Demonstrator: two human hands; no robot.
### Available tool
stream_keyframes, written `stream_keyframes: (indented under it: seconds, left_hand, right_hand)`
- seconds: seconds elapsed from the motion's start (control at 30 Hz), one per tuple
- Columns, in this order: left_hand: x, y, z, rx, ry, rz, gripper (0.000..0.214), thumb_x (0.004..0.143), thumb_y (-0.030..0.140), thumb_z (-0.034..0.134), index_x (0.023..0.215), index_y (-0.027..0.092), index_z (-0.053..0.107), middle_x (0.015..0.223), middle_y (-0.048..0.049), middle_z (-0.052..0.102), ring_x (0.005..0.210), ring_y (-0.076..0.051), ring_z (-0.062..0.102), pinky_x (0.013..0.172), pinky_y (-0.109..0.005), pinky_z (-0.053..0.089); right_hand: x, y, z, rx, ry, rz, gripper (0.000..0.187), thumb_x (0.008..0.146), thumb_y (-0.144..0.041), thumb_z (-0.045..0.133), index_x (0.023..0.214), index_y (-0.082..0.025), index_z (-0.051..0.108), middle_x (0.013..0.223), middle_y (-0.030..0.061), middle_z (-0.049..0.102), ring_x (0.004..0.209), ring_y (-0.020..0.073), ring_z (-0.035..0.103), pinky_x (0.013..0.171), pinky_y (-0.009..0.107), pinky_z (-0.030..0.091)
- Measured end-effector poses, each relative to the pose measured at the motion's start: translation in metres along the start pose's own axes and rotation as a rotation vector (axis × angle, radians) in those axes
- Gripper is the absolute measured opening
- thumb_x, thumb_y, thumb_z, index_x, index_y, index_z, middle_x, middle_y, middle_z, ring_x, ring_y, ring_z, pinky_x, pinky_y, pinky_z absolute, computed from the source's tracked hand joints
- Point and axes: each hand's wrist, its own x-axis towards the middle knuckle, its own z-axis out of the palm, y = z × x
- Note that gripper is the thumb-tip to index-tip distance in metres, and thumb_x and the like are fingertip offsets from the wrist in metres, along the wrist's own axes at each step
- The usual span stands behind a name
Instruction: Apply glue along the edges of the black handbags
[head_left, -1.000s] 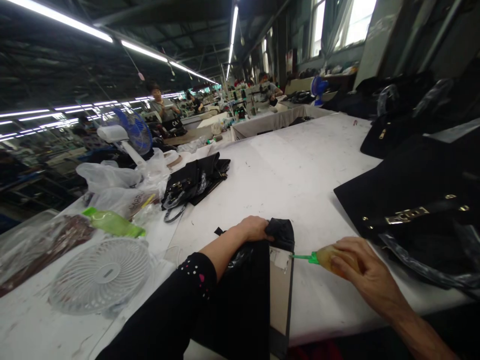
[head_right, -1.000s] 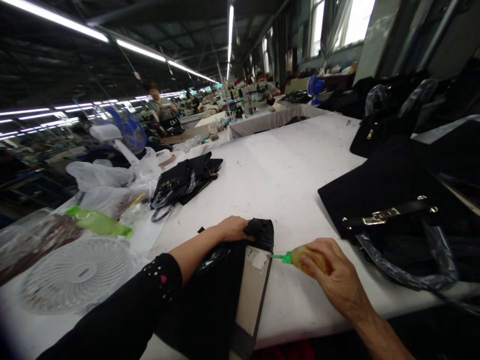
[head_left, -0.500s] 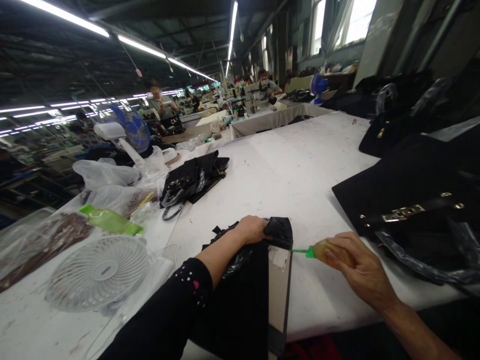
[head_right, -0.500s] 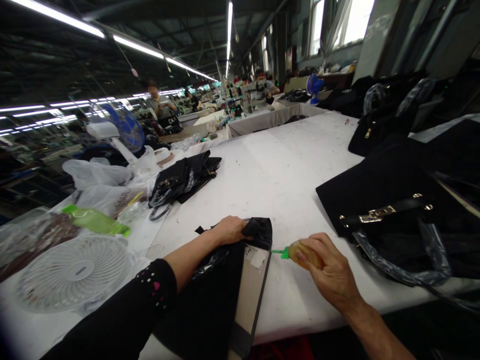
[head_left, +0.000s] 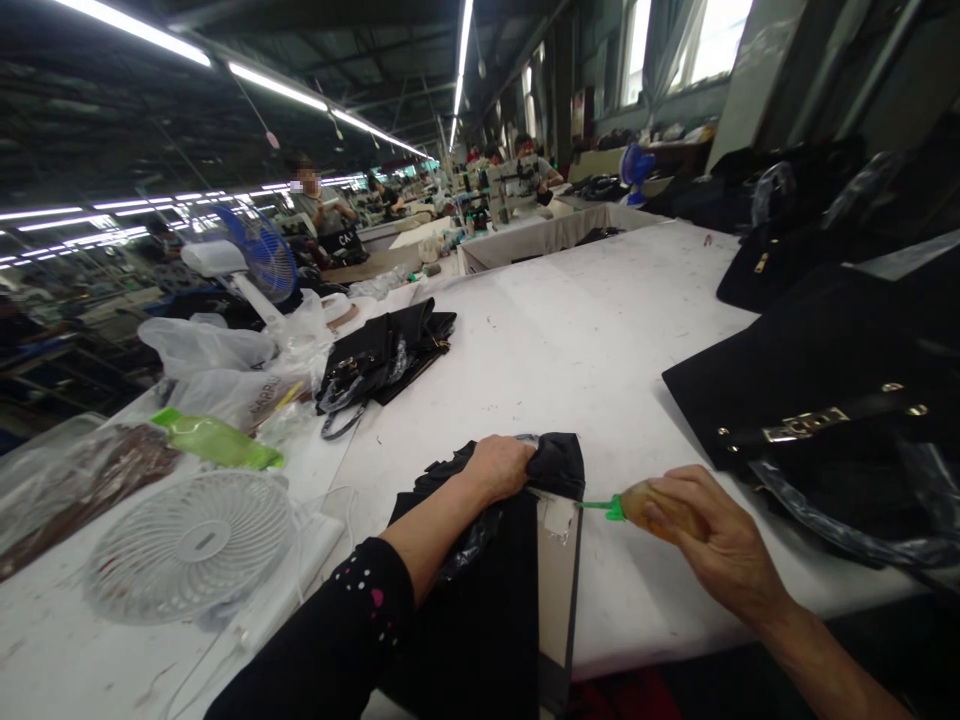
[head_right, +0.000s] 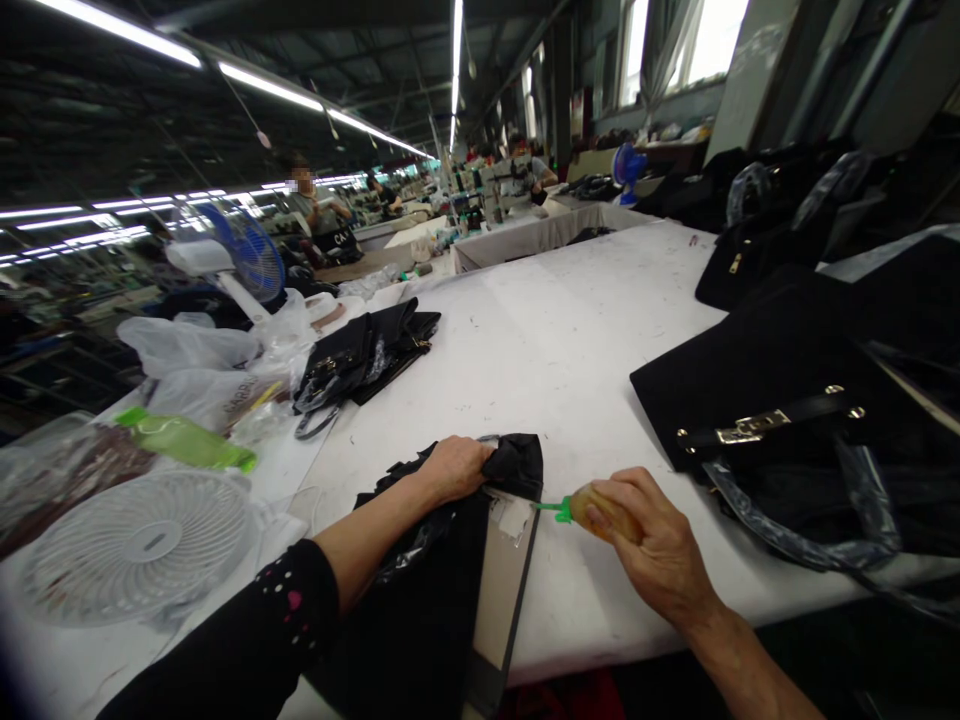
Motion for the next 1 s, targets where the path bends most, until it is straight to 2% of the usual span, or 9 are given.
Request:
stream_keyframes:
  seconds: [0.2, 0.33, 0.47, 0.6, 0.73, 0.87, 1.0]
  left_hand:
    - [-0.0038, 0.0036, 0.0043, 0.033, 0.032, 0.003, 0.019, 0.086, 0.025, 0.050, 0.088, 0.024, 0.069, 0.087, -0.0080, 0.075, 0.087, -0.029, 0.072, 0.074, -0.038, 0.056]
    - [-0.0062, 0.0056, 0.0059, 0.046, 0.045, 0.005, 0.018, 0.086, 0.025, 0.050, 0.089, 0.024, 0.068, 0.086, -0.0080, 0.075, 0.086, -0.030, 0.072, 0.073, -0.038, 0.056]
    - [-0.0070, 0.0070, 0.0056, 0.055, 0.048, 0.003, 0.017, 0.085, 0.024, 0.051, 0.089, 0.023, 0.068, 0.087, -0.0087, 0.075, 0.087, -0.031, 0.072, 0.074, -0.039, 0.056]
    - [-0.0080, 0.0085, 0.0048, 0.057, 0.045, -0.004, 0.019, 0.085, 0.022, 0.050, 0.090, 0.023, 0.068, 0.089, -0.0091, 0.075, 0.087, -0.031, 0.072, 0.075, -0.040, 0.057]
    - [-0.0087, 0.0094, 0.0047, 0.059, 0.041, -0.003, 0.019, 0.086, 0.022, 0.049, 0.090, 0.023, 0.068, 0.089, -0.0085, 0.075, 0.088, -0.030, 0.072, 0.075, -0.039, 0.056]
    - [-0.0090, 0.0093, 0.0050, 0.062, 0.040, -0.010, 0.018, 0.086, 0.023, 0.050, 0.091, 0.024, 0.067, 0.090, -0.0080, 0.075, 0.088, -0.030, 0.072, 0.076, -0.039, 0.056]
    - [-0.0091, 0.0095, 0.0059, 0.063, 0.040, -0.006, 0.017, 0.086, 0.023, 0.050, 0.091, 0.024, 0.067, 0.090, -0.0078, 0.075, 0.088, -0.030, 0.072, 0.076, -0.039, 0.056]
  right_hand:
    - [-0.0024, -0.0010, -0.0032, -0.002, -0.052, -0.049, 0.014, 0.095, -0.028, 0.063, 0.109, -0.028, 0.066, 0.101, 0.0030, 0.058, 0.089, 0.0174, 0.063, 0.074, 0.029, 0.052]
    - [-0.0024, -0.0030, -0.0045, -0.028, -0.030, -0.083, 0.016, 0.095, -0.027, 0.063, 0.110, -0.028, 0.066, 0.101, 0.0030, 0.058, 0.086, 0.0163, 0.063, 0.072, 0.027, 0.053]
    - [-0.0024, -0.0050, -0.0053, 0.002, -0.105, -0.079, 0.014, 0.096, -0.029, 0.062, 0.109, -0.028, 0.066, 0.099, 0.0028, 0.059, 0.085, 0.0168, 0.064, 0.072, 0.028, 0.054]
    - [-0.0014, -0.0027, -0.0060, -0.030, -0.039, -0.060, 0.016, 0.095, -0.029, 0.062, 0.110, -0.028, 0.067, 0.100, 0.0037, 0.059, 0.086, 0.0177, 0.064, 0.072, 0.029, 0.054]
    - [-0.0007, 0.0016, -0.0073, -0.004, -0.049, -0.066, 0.014, 0.094, -0.031, 0.064, 0.107, -0.028, 0.068, 0.099, 0.0028, 0.059, 0.086, 0.0179, 0.064, 0.072, 0.029, 0.055]
    - [-0.0015, 0.0037, -0.0047, 0.001, 0.017, -0.054, 0.017, 0.093, -0.028, 0.064, 0.110, -0.028, 0.066, 0.103, 0.0035, 0.058, 0.091, 0.0186, 0.063, 0.075, 0.030, 0.054]
    - [-0.0020, 0.0037, -0.0029, -0.006, -0.024, -0.038, 0.014, 0.094, -0.028, 0.063, 0.108, -0.028, 0.068, 0.100, 0.0031, 0.058, 0.087, 0.0176, 0.063, 0.072, 0.030, 0.053]
